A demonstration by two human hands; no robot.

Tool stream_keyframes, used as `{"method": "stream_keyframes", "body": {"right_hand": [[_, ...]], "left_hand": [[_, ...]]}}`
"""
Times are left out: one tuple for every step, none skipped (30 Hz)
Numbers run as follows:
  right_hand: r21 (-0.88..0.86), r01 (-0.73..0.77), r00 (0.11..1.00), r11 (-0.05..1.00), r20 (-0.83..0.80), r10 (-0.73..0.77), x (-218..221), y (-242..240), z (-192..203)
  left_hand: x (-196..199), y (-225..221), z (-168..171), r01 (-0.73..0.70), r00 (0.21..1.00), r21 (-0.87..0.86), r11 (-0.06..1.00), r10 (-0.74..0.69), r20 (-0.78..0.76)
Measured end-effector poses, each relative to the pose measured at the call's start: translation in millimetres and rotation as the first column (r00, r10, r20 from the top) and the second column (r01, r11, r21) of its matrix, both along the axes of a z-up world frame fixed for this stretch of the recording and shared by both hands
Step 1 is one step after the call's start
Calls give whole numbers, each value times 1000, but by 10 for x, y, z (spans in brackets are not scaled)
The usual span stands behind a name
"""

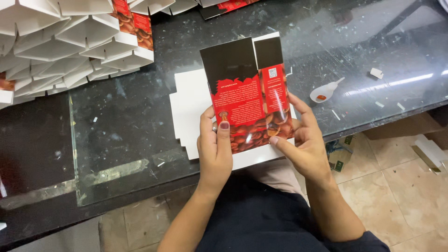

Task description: The person assembles small rectangular boxes by applying glue to printed inserts and folding the cardboard flaps to form the box shape. Completed boxes are stacked on the left side of the table.

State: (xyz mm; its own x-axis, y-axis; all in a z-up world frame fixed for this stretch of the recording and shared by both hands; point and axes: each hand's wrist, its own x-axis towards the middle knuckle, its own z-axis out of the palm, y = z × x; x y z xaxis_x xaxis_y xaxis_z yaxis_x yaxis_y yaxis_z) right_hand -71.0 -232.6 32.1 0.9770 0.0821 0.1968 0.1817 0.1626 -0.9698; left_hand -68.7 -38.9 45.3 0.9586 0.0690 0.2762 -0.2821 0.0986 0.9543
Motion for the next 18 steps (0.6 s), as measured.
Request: {"method": "stream_keyframes", "body": {"right_hand": [[1, -2, 1000, 1000, -1, 2, -12, -10, 1], [-13, 16, 1000, 1000, 4, -16, -22, -25, 1], [-27, 40, 999, 999, 11, -40, -35, -44, 3], [-26, 45, 999, 999, 11, -44, -40, -66, -20], [-9, 52, 999, 999, 18, -51, -40, -89, -42], [8, 58, 998, 998, 26, -58, -41, -110, -64], [7, 59, 998, 998, 27, -59, -25, -114, -85], [56, 23, 1000, 998, 20, -25, -10, -115, -105], [105, -15, 1000, 994, 14, 13, 11, -116, -125], [104, -17, 1000, 994, 16, 16, 54, -114, -64], [87, -58, 998, 995, 25, 56, 86, -107, -7], [70, -99, 995, 993, 32, 96, 120, -101, 47], [71, -98, 995, 993, 30, 96, 142, -135, -23], [149, -80, 997, 986, 25, 78, 165, -168, -93], [226, -65, 998, 972, 20, 61, 200, -199, -158], [226, -66, 998, 972, 20, 63, 193, -183, -116], [234, -68, 997, 970, 35, 62, 195, -166, -69], [241, -70, 997, 968, 49, 60, 197, -149, -23]], "left_hand": [[-6, -12, -2, -2, 1000, 1, 1000, 2, -1], [-11, -30, -5, -4, 1000, -9, 1000, 4, 9], [-7, -52, -5, 0, 1000, -18, 1000, 1, 19], [-10, -66, 22, 4, 1000, -17, 1000, -4, 19], [-11, -80, 51, 13, 1000, -16, 1000, -12, 23], [-13, -93, 81, 21, 999, -14, 1000, -21, 27], [-23, -91, 96, 22, 999, -15, 1000, -21, 28], [-34, -86, 111, 27, 999, 3, 1000, -27, 32], [-44, -80, 128, 29, 999, 20, 999, -30, 37], [-41, -74, 162, 27, 999, 20, 999, -28, 39], [-48, -63, 193, 37, 998, 58, 998, -40, 42], [-55, -54, 223, 48, 998, 97, 994, -52, 44], [-71, -55, 244, 48, 998, 97, 994, -52, 41], [-86, -57, 267, 53, 997, 139, 989, -60, 41], [-95, -56, 293, 56, 997, 180, 982, -65, 43], [-114, -64, 285, 54, 997, 181, 982, -63, 43], [-128, -73, 281, 62, 997, 198, 978, -70, 34], [-141, -80, 277, 69, 997, 216, 974, -76, 26]]}}
